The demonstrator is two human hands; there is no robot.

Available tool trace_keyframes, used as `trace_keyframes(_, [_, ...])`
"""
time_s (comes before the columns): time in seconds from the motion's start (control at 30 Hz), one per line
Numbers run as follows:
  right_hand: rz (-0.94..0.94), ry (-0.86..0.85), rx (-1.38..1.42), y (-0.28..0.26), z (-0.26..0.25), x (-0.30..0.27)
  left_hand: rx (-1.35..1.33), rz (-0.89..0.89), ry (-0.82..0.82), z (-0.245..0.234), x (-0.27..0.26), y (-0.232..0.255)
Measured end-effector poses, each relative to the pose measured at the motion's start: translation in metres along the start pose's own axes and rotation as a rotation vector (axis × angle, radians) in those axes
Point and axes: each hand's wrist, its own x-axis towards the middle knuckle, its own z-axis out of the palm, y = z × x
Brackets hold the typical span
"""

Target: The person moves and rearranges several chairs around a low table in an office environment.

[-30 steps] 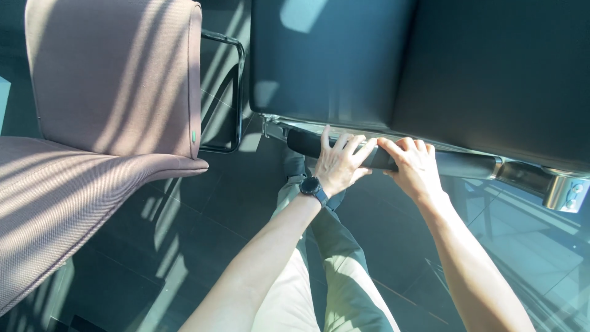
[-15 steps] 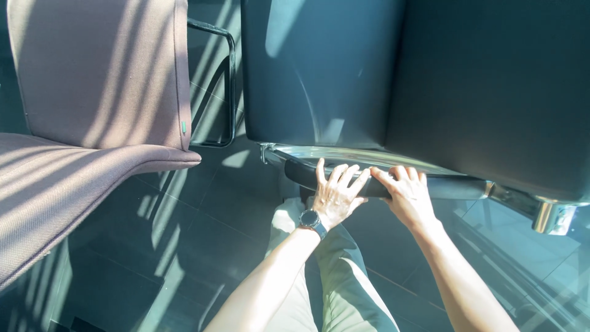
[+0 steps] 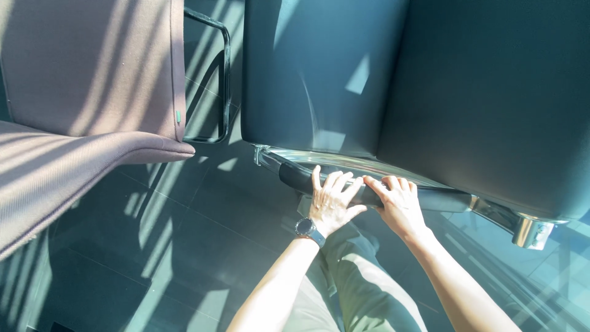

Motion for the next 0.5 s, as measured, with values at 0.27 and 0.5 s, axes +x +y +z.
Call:
trace_keyframes(0.27, [-0.153, -0.114, 0.164, 0.018, -0.028, 0.005, -0.182, -0.057, 0.188, -0.003, 0.003, 0.003])
trace_keyframes(0.5, [-0.51, 0.139, 0.1, 0.093, -0.138, 0.041, -0.111, -0.253, 0.252, 0.021, 0.016, 0.02])
